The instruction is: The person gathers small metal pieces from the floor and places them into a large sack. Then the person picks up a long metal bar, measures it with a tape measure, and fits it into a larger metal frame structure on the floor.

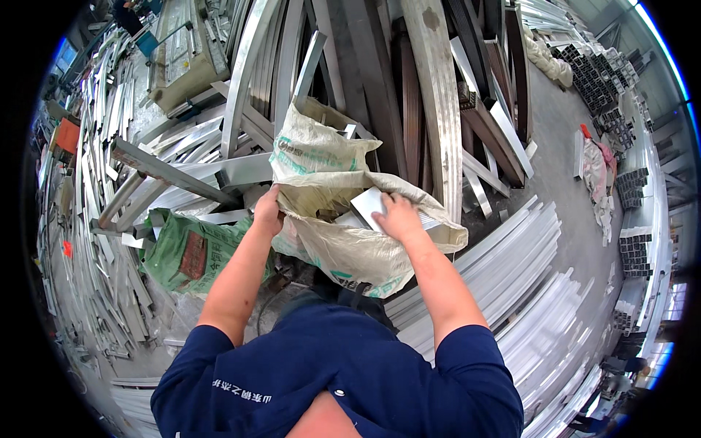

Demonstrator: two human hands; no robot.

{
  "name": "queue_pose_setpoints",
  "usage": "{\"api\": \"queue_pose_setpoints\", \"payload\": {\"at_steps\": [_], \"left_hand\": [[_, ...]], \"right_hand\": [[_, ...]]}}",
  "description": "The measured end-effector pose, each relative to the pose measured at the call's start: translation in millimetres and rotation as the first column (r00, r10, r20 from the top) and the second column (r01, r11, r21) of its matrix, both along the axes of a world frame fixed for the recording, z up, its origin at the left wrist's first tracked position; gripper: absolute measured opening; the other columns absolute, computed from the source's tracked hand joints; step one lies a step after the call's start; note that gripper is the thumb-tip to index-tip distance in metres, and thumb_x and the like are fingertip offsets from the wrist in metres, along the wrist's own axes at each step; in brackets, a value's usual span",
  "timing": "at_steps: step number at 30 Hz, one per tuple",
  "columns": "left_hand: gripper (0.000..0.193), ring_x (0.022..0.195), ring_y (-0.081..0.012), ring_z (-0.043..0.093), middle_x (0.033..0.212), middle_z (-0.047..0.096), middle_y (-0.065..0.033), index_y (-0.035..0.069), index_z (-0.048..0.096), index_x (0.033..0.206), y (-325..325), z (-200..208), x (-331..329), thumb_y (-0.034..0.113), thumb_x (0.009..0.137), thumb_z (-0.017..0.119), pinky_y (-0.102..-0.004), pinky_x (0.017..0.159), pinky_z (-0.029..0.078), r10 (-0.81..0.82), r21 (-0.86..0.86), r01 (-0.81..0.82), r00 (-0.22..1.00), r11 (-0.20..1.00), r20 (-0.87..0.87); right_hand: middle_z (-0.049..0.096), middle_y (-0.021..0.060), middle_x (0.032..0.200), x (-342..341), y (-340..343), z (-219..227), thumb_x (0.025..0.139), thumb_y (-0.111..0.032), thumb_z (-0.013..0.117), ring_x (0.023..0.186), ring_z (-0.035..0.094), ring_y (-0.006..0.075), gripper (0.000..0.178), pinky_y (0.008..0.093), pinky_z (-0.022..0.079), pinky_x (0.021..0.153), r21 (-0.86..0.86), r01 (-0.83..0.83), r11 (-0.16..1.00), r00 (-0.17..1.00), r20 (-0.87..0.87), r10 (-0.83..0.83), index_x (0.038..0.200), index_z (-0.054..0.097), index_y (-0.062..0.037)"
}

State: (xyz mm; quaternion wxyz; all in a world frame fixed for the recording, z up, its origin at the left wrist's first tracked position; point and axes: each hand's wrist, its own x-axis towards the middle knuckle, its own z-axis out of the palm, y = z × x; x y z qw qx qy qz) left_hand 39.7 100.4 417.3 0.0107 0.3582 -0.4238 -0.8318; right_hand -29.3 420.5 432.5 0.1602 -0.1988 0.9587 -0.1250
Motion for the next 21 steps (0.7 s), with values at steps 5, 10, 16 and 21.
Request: {"api": "queue_pose_setpoints", "payload": {"at_steps": [5,10,16,21], "left_hand": [[0.04,0.095,-0.0193,0.061,0.111,0.064,-0.0097,-0.003,0.058,0.118,-6.5,-11.7,11.8,0.031,0.097,0.054,-0.0321,0.083,0.047,-0.08,0.083,0.083,0.996,0.993,-0.032],[0.04,0.073,-0.0145,0.055,0.084,0.065,-0.0066,-0.005,0.066,0.096,-13.3,18.0,11.4,0.034,0.093,0.059,-0.032,0.069,0.045,-0.285,-0.501,0.363,0.931,0.786,0.227],[0.032,0.064,-0.01,0.047,0.071,0.056,-0.0004,-0.002,0.064,0.082,-27.6,26.0,37.3,0.028,0.092,0.061,-0.0295,0.059,0.039,-0.449,-0.579,0.554,0.83,0.598,0.331],[0.031,0.063,-0.0106,0.053,0.075,0.062,-0.0024,-0.003,0.066,0.093,-20.1,22.5,38.3,0.027,0.092,0.06,-0.0301,0.058,0.043,-0.472,-0.418,0.479,0.872,0.772,0.128]], "right_hand": [[0.022,0.0169,0.152,-26.0,-1.4,2.7,0.078,-0.046,0.069,0.139,0.022,0.041,0.087,0.0539,0.022,0.113,0.14,0.276,0.951,0.958,-0.12,-0.26,0.147,0.03,-0.0092],[0.015,0.0144,0.156,-50.6,7.9,33.0,0.074,-0.037,0.075,0.143,0.013,0.0409,0.099,0.052,0.019,0.115,-0.047,0.189,0.981,0.871,-0.453,-0.189,0.151,0.018,-0.0133],[0.069,0.0177,0.092,-79.9,68.1,29.3,0.08,-0.027,0.066,0.094,0.065,0.035,0.029,0.0488,0.048,0.089,0.296,0.318,0.901,0.948,-0.106,-0.3,0.097,0.071,-0.0044],[0.065,0.0256,0.086,-114.5,41.4,68.0,0.081,-0.024,0.065,0.087,0.062,0.0428,0.028,0.0472,0.05,0.077,-0.074,0.084,0.994,0.958,-0.267,-0.101,0.091,0.068,0.0017]]}}
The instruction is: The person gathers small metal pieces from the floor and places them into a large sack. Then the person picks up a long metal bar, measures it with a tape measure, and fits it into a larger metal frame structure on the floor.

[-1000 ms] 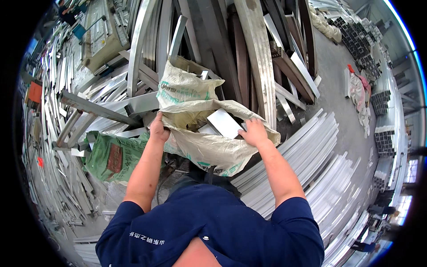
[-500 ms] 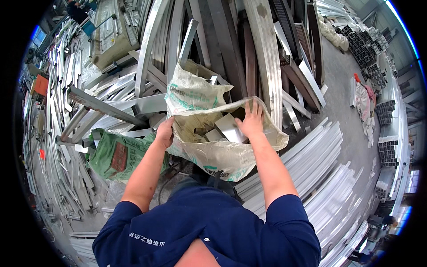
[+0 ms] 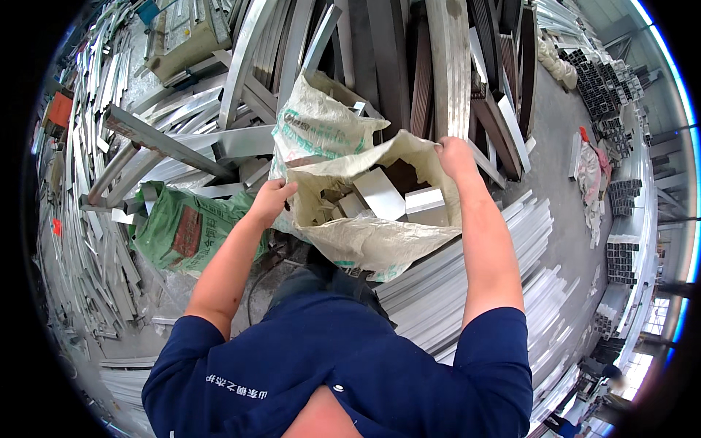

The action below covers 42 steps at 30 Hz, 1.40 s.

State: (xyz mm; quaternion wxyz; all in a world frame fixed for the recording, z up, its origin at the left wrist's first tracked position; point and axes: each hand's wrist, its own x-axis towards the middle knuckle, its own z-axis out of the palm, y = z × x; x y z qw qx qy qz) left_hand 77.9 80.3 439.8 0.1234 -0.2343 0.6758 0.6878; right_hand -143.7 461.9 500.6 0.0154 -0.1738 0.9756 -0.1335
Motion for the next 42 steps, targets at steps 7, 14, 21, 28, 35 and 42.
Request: {"api": "queue_pose_setpoints", "payload": {"at_steps": [7,14,21,28,35,42], "left_hand": [[0.043,0.072,-0.015,0.061,0.085,0.067,-0.0094,-0.004,0.068,0.1,-3.7,25.8,37.0,0.036,0.084,0.069,-0.032,0.067,0.049,-0.234,-0.254,0.257,0.965,0.932,0.117],[0.029,0.09,-0.0202,0.062,0.098,0.067,-0.0096,0.001,0.065,0.109,9.2,-19.4,38.5,0.024,0.091,0.064,-0.0339,0.08,0.049,-0.097,0.142,0.083,0.991,0.986,0.095],[0.031,0.097,-0.0177,0.061,0.102,0.066,-0.0071,-0.001,0.059,0.114,-5.9,-23.7,9.1,0.021,0.093,0.062,-0.0337,0.084,0.052,0.125,0.398,-0.143,0.99,0.906,0.071],[0.034,0.082,-0.0173,0.063,0.092,0.066,-0.0064,0.003,0.062,0.101,-55.2,-66.0,92.0,0.035,0.097,0.053,-0.0303,0.075,0.05,0.214,0.244,-0.235,0.971,0.941,0.109],[0.029,0.056,-0.0166,0.054,0.066,0.058,-0.0024,0.005,0.065,0.089,-166.1,-204.6,362.0,0.034,0.09,0.061,-0.0323,0.052,0.043,0.037,-0.505,0.374,0.775,0.778,0.631],[0.038,0.066,-0.0189,0.061,0.079,0.066,-0.0092,-0.002,0.067,0.094,-57.9,-104.3,420.8,0.034,0.087,0.064,-0.0347,0.059,0.048,0.17,-0.286,0.158,0.51,0.945,0.843]], "right_hand": [[0.063,0.0263,0.11,75.3,79.5,3.6,0.067,-0.047,0.08,0.1,0.065,0.0313,0.087,0.0396,0.052,0.087,0.221,0.213,0.952,0.943,0.209,-0.259,0.124,0.05,0.0112],[0.064,0.0084,0.076,88.0,72.6,-26.2,0.086,-0.023,0.065,0.062,0.059,0.0169,0.031,0.0346,0.045,0.051,-0.567,0.593,0.571,0.781,0.577,-0.239,0.096,0.065,0.0065],[0.065,0.0087,0.102,68.1,14.3,-26.1,0.094,-0.028,0.059,0.084,0.062,0.0179,0.038,0.0335,0.052,0.072,-0.497,0.673,0.547,0.664,0.731,-0.154,0.115,0.059,0.0037],[0.062,0.0077,0.11,143.1,92.0,-48.1,0.095,-0.043,0.056,0.103,0.058,0.0204,0.047,0.0346,0.047,0.084,-0.691,0.71,0.134,0.7,0.713,-0.038,0.118,0.055,-0.0025],[0.062,0.006,0.082,286.7,191.3,-167.7,0.094,-0.047,0.055,0.067,0.059,0.0183,0.043,0.032,0.049,0.059,-0.299,0.942,0.153,0.33,0.907,-0.261,0.094,0.06,-0.004],[0.065,0.0098,0.09,440.7,229.7,-239.2,0.091,-0.04,0.06,0.073,0.062,0.0212,0.043,0.0342,0.053,0.063,0.192,0.723,0.663,0.09,0.926,-0.367,0.106,0.061,0.0001]]}}
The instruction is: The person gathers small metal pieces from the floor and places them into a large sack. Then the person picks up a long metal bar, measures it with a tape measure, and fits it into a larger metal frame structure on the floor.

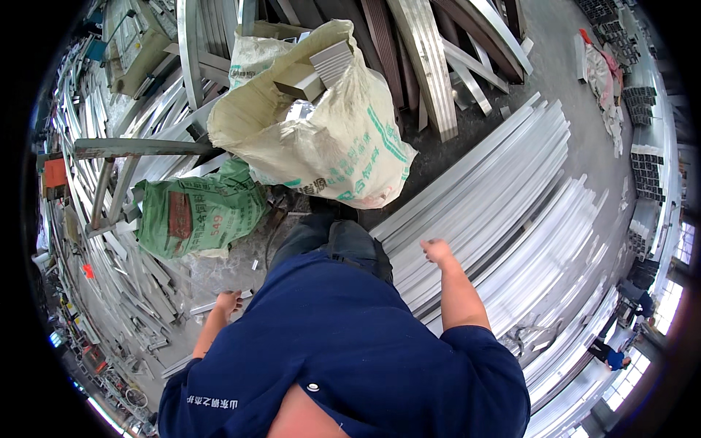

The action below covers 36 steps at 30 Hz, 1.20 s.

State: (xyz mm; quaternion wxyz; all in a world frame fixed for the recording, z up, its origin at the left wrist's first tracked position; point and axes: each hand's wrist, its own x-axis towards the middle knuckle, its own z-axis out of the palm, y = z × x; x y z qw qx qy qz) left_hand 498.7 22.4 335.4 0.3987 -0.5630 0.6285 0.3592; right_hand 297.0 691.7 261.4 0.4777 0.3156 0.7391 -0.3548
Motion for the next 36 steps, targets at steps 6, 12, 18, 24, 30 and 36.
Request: {"api": "queue_pose_setpoints", "payload": {"at_steps": [6,12,18,24,30,36], "left_hand": [[0.035,0.069,-0.0174,0.061,0.08,0.066,-0.0093,-0.003,0.066,0.098,43.4,44.7,-47.1,0.03,0.085,0.068,-0.033,0.062,0.047,-0.191,-0.125,0.161,0.939,0.979,-0.285],[0.037,0.072,-0.0166,0.061,0.081,0.067,-0.0114,-0.004,0.065,0.1,55.1,56.2,-50.6,0.03,0.085,0.068,-0.0323,0.066,0.048,-0.241,-0.188,0.171,0.856,0.967,-0.458],[0.042,0.082,-0.0297,0.066,0.088,0.069,-0.0181,-0.002,0.068,0.097,44.5,35.9,2.3,0.037,0.082,0.068,-0.0386,0.076,0.05,-0.278,-0.172,0.24,0.927,0.956,-0.253],[0.04,0.073,-0.0202,0.065,0.086,0.069,-0.0127,-0.004,0.067,0.103,29.0,-10.5,104.1,0.032,0.085,0.068,-0.0339,0.069,0.051,-0.033,-0.134,-0.007,0.955,0.991,-0.293],[0.042,0.069,-0.0213,0.066,0.082,0.07,-0.0135,-0.005,0.068,0.092,31.3,-21.1,172.1,0.035,0.082,0.068,-0.0354,0.068,0.052,0.303,-0.086,-0.352,0.888,0.932,-0.347],[0.042,0.071,-0.0204,0.066,0.085,0.07,-0.0105,-0.002,0.07,0.094,39.8,-58.8,233.6,0.039,0.082,0.065,-0.0349,0.065,0.051,0.329,0.011,-0.334,0.919,0.942,-0.217]], "right_hand": [[0.065,0.0099,0.088,2.5,-2.9,-27.8,0.09,-0.037,0.062,0.068,0.061,0.0192,0.042,0.0331,0.052,0.058,-0.037,0.023,0.999,0.999,0.038,-0.021,0.105,0.062,0.0023],[0.061,0.008,0.085,-71.4,-23.4,-16.1,0.093,-0.029,0.06,0.067,0.058,0.0167,0.032,0.0292,0.049,0.054,-0.215,0.183,0.959,0.957,-0.184,-0.224,0.103,0.059,0.0005],[0.061,0.0096,0.083,-88.1,-23.2,-20.3,0.092,-0.028,0.061,0.067,0.059,0.0181,0.029,0.031,0.05,0.053,-0.274,0.189,0.943,0.943,-0.216,-0.252,0.101,0.058,0.0001],[0.064,0.0133,0.085,-37.7,-17.6,-47.6,0.092,-0.032,0.061,0.07,0.063,0.0247,0.031,0.04,0.053,0.057,-0.083,0.099,0.992,0.989,-0.103,-0.107,0.099,0.059,-0.0019],[0.064,0.0138,0.088,-18.3,-94.3,6.7,0.094,-0.029,0.058,0.071,0.064,0.0261,0.033,0.04,0.055,0.06,-0.03,-0.138,0.99,0.99,-0.037,0.137,0.103,0.06,0.0029],[0.063,0.0088,0.081,-57.5,-193.5,50.6,0.092,-0.026,0.059,0.068,0.064,0.0201,0.027,0.0342,0.054,0.06,-0.175,-0.327,0.929,0.939,-0.166,0.3,0.094,0.063,0.0001]]}}
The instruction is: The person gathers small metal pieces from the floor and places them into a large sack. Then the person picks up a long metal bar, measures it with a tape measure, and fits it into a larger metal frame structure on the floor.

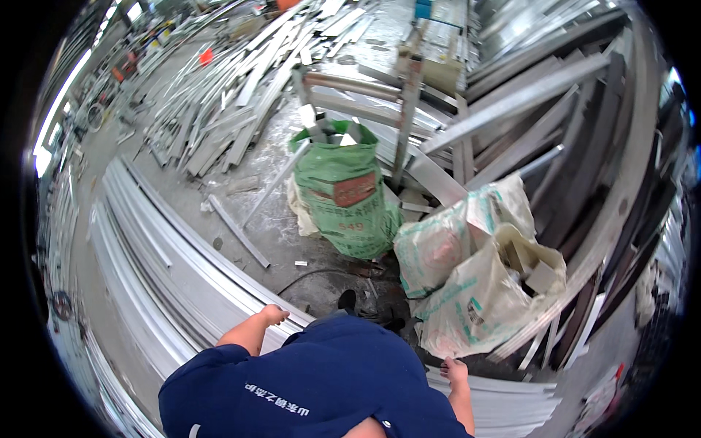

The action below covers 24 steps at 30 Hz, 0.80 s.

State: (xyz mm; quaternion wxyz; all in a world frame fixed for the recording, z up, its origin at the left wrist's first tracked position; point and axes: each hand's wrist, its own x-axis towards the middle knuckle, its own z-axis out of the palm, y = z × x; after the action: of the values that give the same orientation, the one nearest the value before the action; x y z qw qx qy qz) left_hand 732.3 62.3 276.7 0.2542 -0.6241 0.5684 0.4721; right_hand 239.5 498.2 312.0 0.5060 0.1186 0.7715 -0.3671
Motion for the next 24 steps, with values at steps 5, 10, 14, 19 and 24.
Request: {"api": "queue_pose_setpoints", "payload": {"at_steps": [5,10,14,19,24], "left_hand": [[0.043,0.068,-0.0218,0.066,0.08,0.07,-0.0114,-0.002,0.07,0.089,-10.6,-25.5,16.7,0.04,0.082,0.065,-0.0351,0.065,0.052,0.038,-0.015,-0.039,0.998,0.999,-0.04],[0.042,0.071,-0.0209,0.067,0.083,0.071,-0.0129,-0.004,0.069,0.092,-31.2,-10.4,-0.8,0.037,0.083,0.065,-0.0332,0.07,0.054,0.125,-0.11,-0.139,0.985,0.984,-0.123],[0.038,0.072,-0.0206,0.065,0.085,0.069,-0.013,-0.005,0.067,0.093,-30.2,1.6,11.5,0.032,0.085,0.066,-0.0331,0.067,0.053,0.309,-0.171,-0.352,0.922,0.92,-0.232],[0.039,0.074,-0.0224,0.066,0.083,0.07,-0.0145,-0.003,0.07,0.091,11.4,28.8,19.6,0.035,0.081,0.066,-0.0359,0.071,0.052,0.415,-0.2,-0.47,0.871,0.86,-0.263],[0.041,0.069,-0.0223,0.066,0.083,0.07,-0.014,-0.006,0.069,0.092,97.0,30.1,50.6,0.033,0.081,0.065,-0.036,0.067,0.052,0.555,-0.108,-0.564,0.826,0.819,-0.099]], "right_hand": [[0.065,0.0104,0.088,-12.0,-58.9,19.6,0.093,-0.025,0.058,0.068,0.063,0.0184,0.03,0.0316,0.054,0.061,-0.051,-0.099,0.994,0.99,-0.107,0.093,0.104,0.061,0.0024],[0.066,0.0131,0.091,2.5,-71.5,20.5,0.093,-0.026,0.059,0.07,0.063,0.0206,0.033,0.0338,0.053,0.06,0.026,-0.178,0.984,0.984,-0.025,0.179,0.106,0.06,0.0049],[0.062,0.0094,0.079,13.5,-102.9,44.3,0.092,-0.02,0.059,0.064,0.06,0.02,0.025,0.0345,0.048,0.055,0.116,-0.55,0.827,0.825,-0.08,0.56,0.099,0.062,0.003],[0.06,0.0077,0.078,-5.9,-128.2,35.2,0.091,-0.022,0.059,0.063,0.057,0.0186,0.024,0.0333,0.046,0.056,0.044,-0.578,0.815,0.816,0.006,0.578,0.1,0.062,0.0005],[0.064,0.0105,0.092,-40.3,-155.5,-23.4,0.091,-0.029,0.059,0.073,0.061,0.0212,0.036,0.0348,0.052,0.064,-0.086,-0.459,0.884,0.879,0.097,0.466,0.112,0.058,0.0002]]}}
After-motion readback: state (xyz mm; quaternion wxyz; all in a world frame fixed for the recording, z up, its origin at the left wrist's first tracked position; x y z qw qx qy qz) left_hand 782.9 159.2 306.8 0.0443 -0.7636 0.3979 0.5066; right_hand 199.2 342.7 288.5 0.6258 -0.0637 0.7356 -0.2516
